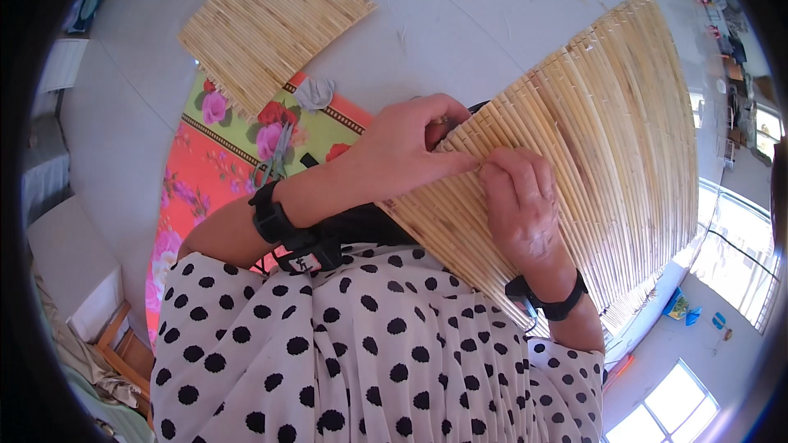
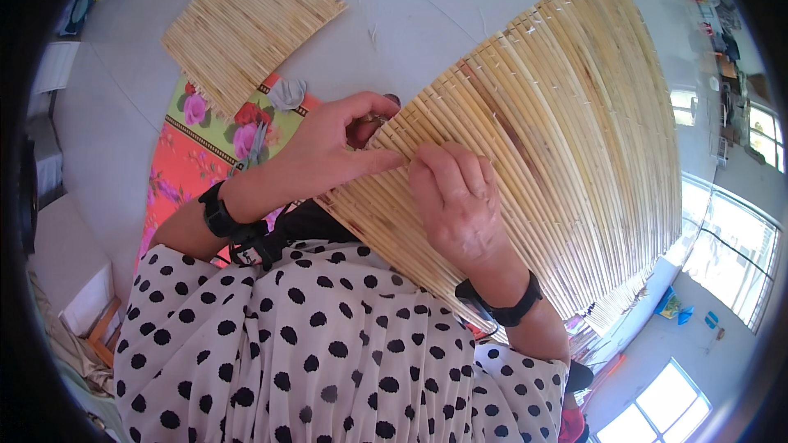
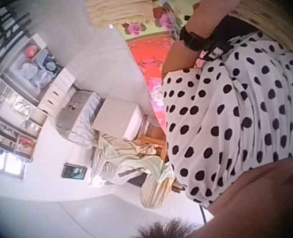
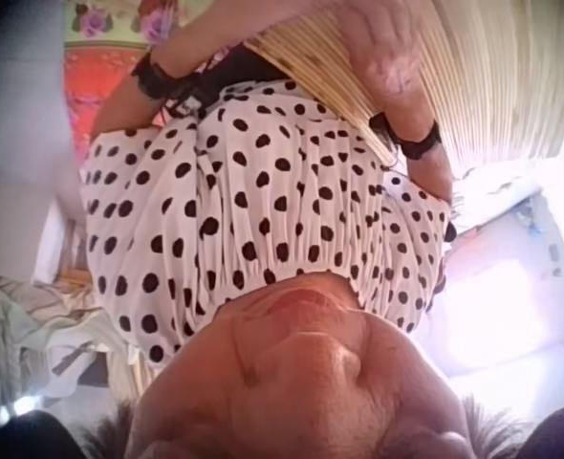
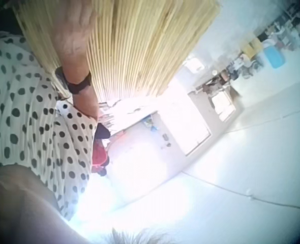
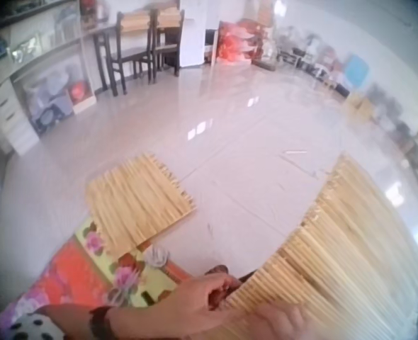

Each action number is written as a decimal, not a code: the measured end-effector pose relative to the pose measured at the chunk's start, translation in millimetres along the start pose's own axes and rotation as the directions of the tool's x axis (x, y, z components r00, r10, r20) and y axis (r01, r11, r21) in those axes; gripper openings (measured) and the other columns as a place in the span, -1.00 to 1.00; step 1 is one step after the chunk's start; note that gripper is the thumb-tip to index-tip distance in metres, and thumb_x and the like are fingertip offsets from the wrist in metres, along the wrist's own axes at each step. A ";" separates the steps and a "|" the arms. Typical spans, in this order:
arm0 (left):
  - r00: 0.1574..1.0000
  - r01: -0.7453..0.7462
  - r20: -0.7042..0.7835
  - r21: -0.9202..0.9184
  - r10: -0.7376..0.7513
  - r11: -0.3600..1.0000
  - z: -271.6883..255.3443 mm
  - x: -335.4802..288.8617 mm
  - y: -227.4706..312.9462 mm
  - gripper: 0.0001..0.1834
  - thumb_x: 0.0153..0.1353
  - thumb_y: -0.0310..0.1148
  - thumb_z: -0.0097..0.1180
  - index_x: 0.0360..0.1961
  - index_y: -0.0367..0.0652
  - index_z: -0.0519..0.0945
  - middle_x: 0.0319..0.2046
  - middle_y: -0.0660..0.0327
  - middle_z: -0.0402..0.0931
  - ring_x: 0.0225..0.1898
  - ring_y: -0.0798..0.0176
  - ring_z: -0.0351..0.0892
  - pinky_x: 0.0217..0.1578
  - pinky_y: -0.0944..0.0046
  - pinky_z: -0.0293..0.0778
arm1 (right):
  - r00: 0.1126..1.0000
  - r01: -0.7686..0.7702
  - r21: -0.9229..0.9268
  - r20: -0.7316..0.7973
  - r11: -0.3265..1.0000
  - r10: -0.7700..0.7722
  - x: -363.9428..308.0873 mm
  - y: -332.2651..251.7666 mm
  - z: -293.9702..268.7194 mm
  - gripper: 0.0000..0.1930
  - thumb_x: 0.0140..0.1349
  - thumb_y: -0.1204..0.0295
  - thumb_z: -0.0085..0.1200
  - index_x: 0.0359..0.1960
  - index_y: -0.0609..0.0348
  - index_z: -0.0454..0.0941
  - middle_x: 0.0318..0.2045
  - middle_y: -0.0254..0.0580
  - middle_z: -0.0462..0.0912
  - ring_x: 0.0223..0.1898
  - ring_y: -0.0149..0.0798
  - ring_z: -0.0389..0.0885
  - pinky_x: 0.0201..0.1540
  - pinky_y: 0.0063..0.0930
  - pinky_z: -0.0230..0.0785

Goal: The person sits on the floor and weaves a bamboo mat by threading a thin cord through the edges of bamboo strips. They use a needle to pull the cord through and scissors to trim the excess cord. The person repeatedly flips the mat to work on different edges.

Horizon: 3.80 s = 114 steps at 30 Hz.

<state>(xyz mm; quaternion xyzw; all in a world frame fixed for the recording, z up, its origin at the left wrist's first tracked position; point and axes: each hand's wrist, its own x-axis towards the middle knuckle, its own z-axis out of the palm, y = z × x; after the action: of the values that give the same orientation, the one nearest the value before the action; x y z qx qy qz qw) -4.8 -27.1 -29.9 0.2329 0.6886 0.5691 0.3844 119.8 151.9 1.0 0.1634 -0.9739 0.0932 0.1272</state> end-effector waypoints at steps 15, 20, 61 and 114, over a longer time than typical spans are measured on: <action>0.959 -0.055 -0.260 0.220 0.113 0.974 25.0 3.8 -6.1 -0.23 -0.04 -0.20 0.50 0.19 -0.15 0.42 -0.36 0.09 0.54 -0.34 0.04 0.58 -0.25 0.10 0.52 | 0.998 -0.044 -0.076 -0.054 0.996 0.040 -3.4 2.2 6.0 -0.76 0.07 0.52 0.16 -0.18 0.25 0.62 -0.08 -0.18 0.56 -0.06 -0.15 0.56 -0.07 -0.29 0.36; 0.976 -0.061 -0.200 0.134 0.087 0.989 21.9 12.7 -23.3 -0.28 0.02 -0.20 0.49 0.17 -0.16 0.42 -0.43 0.17 0.49 -0.38 0.14 0.55 -0.30 0.13 0.49 | 0.996 -0.081 -0.084 -0.043 0.993 0.078 -3.2 5.0 7.8 -0.77 0.05 0.53 0.17 -0.21 0.22 0.62 -0.11 -0.23 0.57 -0.09 -0.17 0.57 -0.09 -0.30 0.35; 0.981 0.077 0.195 -0.326 -0.013 0.942 -20.1 18.4 -26.7 -0.76 0.42 -0.40 0.15 0.05 -0.24 0.53 -0.28 0.41 0.47 -0.31 0.59 0.40 -0.28 0.48 0.39 | 0.995 -0.104 -0.062 0.001 0.993 0.104 -4.6 6.3 -2.2 -0.75 -0.04 0.50 0.27 -0.25 0.16 0.63 -0.13 -0.20 0.56 -0.07 -0.12 0.56 -0.08 -0.27 0.30; 0.940 -0.235 0.047 -0.631 0.338 0.740 48.3 93.3 32.7 -0.82 0.35 -0.38 0.24 -0.30 -0.30 0.60 -0.44 0.36 0.59 -0.39 0.57 0.46 -0.39 0.44 0.44 | 0.866 -0.392 0.085 -0.302 0.916 0.399 22.4 41.4 -71.6 -0.85 0.11 0.69 0.13 -0.32 0.23 0.48 -0.25 -0.04 0.54 -0.22 -0.04 0.53 -0.13 -0.24 0.43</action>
<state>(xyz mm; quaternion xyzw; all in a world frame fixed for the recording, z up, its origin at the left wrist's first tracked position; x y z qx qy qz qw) -25.9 80.9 -25.8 0.2423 0.3878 0.7943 0.4001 100.7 199.8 69.5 -0.0551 -0.9529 0.1520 0.2566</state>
